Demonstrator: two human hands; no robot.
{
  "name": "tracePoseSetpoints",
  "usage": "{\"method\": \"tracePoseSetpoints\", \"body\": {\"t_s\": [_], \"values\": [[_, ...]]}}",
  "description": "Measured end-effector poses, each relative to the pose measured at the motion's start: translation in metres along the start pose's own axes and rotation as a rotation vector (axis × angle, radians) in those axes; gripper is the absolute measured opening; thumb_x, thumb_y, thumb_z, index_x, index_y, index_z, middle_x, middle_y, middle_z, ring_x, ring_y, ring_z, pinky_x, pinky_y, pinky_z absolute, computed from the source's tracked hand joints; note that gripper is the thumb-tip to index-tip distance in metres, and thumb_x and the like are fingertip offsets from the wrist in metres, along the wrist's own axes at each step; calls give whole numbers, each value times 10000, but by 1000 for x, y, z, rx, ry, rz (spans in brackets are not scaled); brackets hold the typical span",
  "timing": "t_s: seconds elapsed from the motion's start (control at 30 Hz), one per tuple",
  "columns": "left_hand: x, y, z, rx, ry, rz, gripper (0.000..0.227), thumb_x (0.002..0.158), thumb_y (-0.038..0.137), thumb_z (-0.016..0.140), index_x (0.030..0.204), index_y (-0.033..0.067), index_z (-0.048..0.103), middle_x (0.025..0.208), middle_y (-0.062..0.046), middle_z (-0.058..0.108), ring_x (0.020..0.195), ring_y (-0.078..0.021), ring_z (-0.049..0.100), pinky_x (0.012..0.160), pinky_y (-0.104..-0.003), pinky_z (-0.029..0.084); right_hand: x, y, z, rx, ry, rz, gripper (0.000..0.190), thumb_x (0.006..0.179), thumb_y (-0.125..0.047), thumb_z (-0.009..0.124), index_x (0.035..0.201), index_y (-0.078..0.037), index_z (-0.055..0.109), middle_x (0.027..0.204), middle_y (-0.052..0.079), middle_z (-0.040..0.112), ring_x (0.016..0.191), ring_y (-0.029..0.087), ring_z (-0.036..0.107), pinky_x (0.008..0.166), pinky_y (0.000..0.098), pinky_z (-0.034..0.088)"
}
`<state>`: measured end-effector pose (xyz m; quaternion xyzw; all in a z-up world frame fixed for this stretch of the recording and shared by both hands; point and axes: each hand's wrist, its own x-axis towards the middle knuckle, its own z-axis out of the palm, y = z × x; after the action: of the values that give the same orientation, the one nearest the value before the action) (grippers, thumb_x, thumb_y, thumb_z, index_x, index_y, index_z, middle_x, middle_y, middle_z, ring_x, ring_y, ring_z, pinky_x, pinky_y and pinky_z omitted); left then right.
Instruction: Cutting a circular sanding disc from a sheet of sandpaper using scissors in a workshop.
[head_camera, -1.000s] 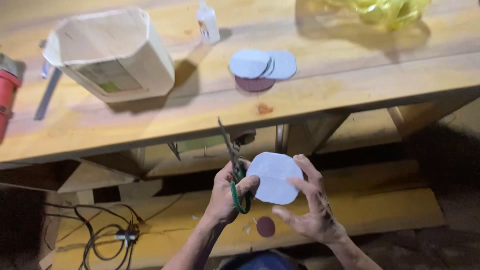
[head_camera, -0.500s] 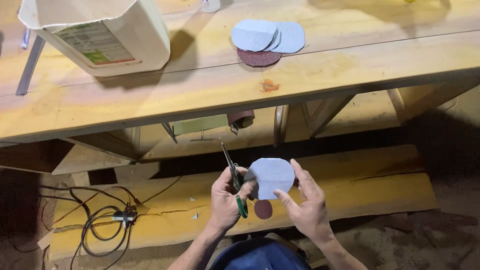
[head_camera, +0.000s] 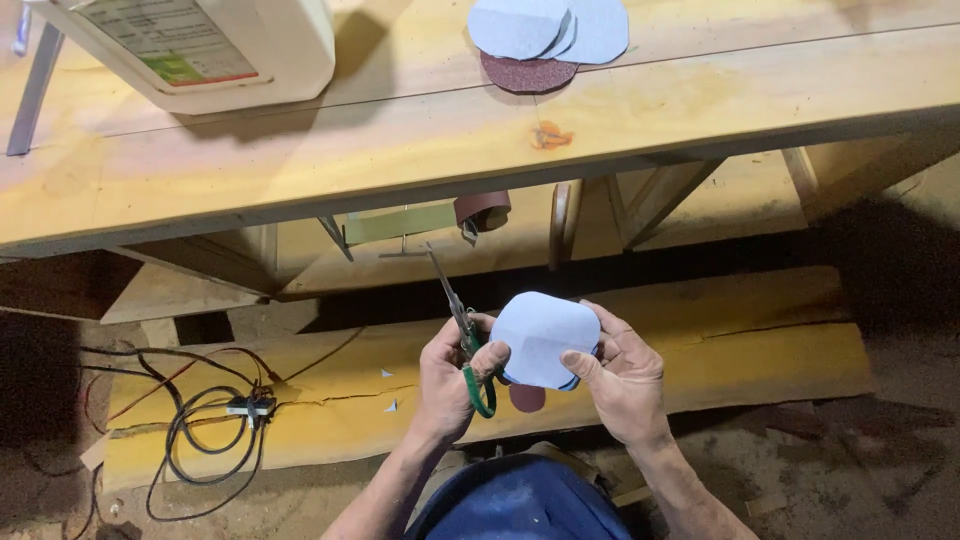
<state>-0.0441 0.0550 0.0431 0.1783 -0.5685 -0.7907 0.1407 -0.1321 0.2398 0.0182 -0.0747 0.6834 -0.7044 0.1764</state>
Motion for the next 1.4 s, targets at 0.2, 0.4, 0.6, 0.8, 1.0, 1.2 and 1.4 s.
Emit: {"method": "tracePoseSetpoints", "body": {"t_s": [0.2, 0.4, 0.6, 0.8, 1.0, 1.2, 1.4], "values": [[0, -18, -5, 1, 37, 27, 320, 842, 308, 809, 1003, 54, 698, 872, -25, 672, 727, -132, 588, 652, -286, 499, 3, 14, 3, 122, -5, 0, 639, 771, -152, 812, 1361, 13, 631, 1127, 133, 755, 972, 203, 703, 842, 345, 658], [1, -39, -8, -221, -42, 13, 374, 840, 336, 821, 1023, 39, 688, 861, -54, 681, 724, -162, 613, 653, -309, 487, 7, 31, 5, 260, -75, -41, 632, 828, -166, 797, 1410, -19, 599, 953, 82, 733, 661, 156, 607, 412, 265, 592], [5, -53, 5, -245, 220, -134, 235, 854, 211, 805, 941, 34, 678, 772, -58, 669, 654, -174, 620, 598, -313, 524, 5, 20, 14, -181, 88, -454, 350, 889, -138, 776, 1224, -84, 692, 1177, 91, 652, 1121, 224, 644, 916, 304, 616], [2, -69, 7, -388, 371, -221, 158, 874, 126, 789, 908, 50, 655, 756, -70, 649, 616, -186, 605, 509, -347, 547, 12, 29, 14, -330, 190, -793, 293, 880, -145, 813, 1141, -120, 684, 1381, 162, 477, 1324, 309, 528, 1096, 416, 569], [-4, -62, -4, -351, 151, -166, 384, 887, 325, 725, 1055, 19, 565, 814, -155, 628, 599, -313, 696, 557, -441, 659, 19, 43, -4, -2, -50, -634, 78, 934, -142, 718, 996, -129, 673, 1372, 165, 465, 1277, 306, 528, 1057, 464, 570], [2, -58, -22, -147, 21, 18, 214, 866, 196, 782, 935, 13, 695, 823, -133, 706, 681, -261, 720, 619, -374, 609, 9, 45, -23, -148, -178, -605, 161, 891, -135, 756, 1049, -167, 755, 1153, 38, 452, 1171, 228, 452, 1029, 405, 420], [-3, -73, -28, -6, -40, 258, 55, 961, 31, 679, 1014, 41, 676, 1025, -158, 716, 922, -225, 682, 807, -329, 569, -5, 32, -29, -424, -234, -408, 193, 814, -182, 762, 874, -40, 646, 987, 29, 478, 954, 193, 470, 865, 335, 402]]}}
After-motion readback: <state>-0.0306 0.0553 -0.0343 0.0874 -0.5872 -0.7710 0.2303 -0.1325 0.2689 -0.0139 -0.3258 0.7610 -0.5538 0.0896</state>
